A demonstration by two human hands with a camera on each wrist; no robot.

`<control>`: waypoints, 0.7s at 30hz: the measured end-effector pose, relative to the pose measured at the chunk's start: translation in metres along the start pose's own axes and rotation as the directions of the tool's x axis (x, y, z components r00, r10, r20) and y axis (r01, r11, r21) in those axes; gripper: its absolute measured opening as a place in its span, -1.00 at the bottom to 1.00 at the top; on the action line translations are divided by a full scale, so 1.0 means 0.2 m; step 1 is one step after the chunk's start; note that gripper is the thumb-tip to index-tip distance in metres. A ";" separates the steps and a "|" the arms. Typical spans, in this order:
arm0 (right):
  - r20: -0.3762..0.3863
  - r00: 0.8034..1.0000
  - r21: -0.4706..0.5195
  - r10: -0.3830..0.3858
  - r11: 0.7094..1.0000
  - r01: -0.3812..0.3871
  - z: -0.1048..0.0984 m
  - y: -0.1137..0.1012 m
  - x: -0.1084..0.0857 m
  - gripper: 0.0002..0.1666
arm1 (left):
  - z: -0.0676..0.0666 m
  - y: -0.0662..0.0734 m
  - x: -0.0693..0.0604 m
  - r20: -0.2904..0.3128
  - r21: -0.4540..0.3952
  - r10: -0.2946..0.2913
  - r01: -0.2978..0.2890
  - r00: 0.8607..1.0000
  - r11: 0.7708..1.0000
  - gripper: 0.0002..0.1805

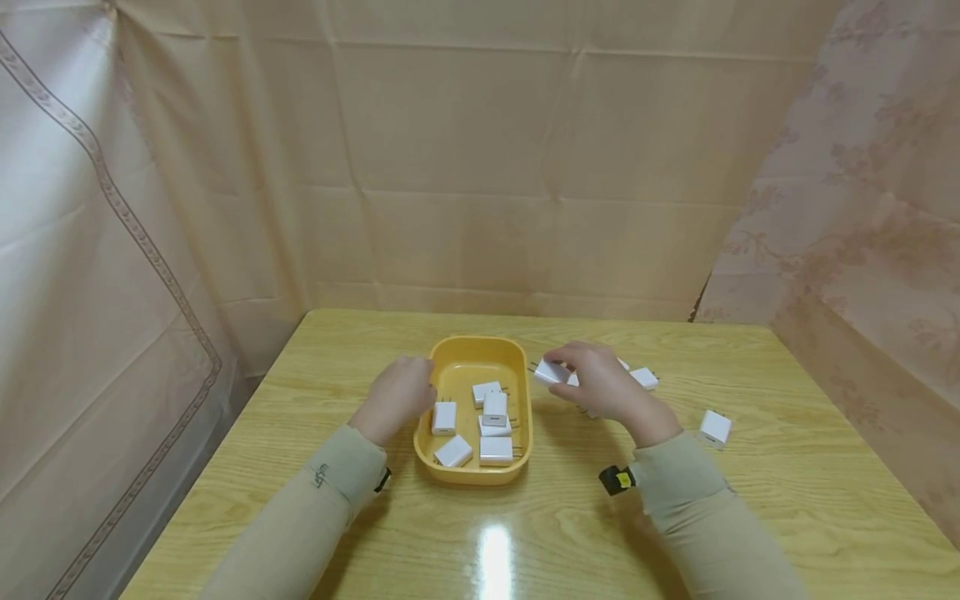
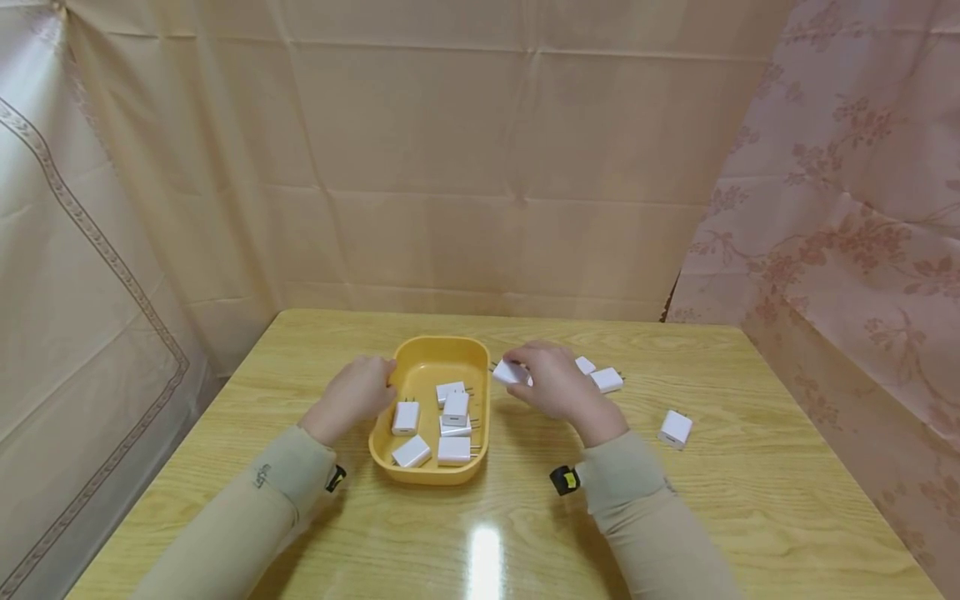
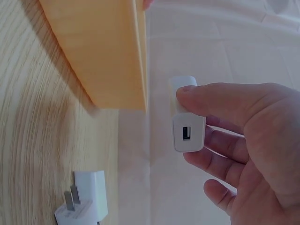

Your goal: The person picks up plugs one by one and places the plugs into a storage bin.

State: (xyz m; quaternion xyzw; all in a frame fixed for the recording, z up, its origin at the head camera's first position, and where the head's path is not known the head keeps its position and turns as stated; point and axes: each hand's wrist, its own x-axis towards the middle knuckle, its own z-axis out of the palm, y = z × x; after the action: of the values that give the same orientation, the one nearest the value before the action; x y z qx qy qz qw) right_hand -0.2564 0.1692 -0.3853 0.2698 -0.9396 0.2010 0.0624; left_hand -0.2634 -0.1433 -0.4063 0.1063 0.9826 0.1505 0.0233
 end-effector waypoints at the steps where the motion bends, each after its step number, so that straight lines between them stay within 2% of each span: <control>1: 0.002 1.000 0.002 -0.003 1.000 0.003 0.00 -0.01 0.00 -0.49 | 0.00 0.00 0.00 0.002 -0.003 -0.002 0.002 1.000 1.000 -0.72; 9: -0.025 0.995 -0.019 -0.096 0.995 0.096 0.03 -0.05 0.02 -0.53 | 0.00 0.00 0.00 -0.006 0.018 0.017 -0.017 1.000 1.000 -0.71; 21: -0.001 0.993 -0.029 -0.122 0.992 0.122 0.06 -0.13 0.03 -0.53 | 0.00 -0.01 0.00 -0.008 0.018 0.015 -0.015 1.000 1.000 -0.75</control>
State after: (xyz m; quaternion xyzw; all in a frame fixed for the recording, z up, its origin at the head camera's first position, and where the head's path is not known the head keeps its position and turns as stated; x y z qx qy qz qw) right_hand -0.2486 0.1419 -0.3855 0.3254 -0.9241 0.1838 0.0800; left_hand -0.2640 -0.1449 -0.4072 0.1133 0.9832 0.1423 0.0174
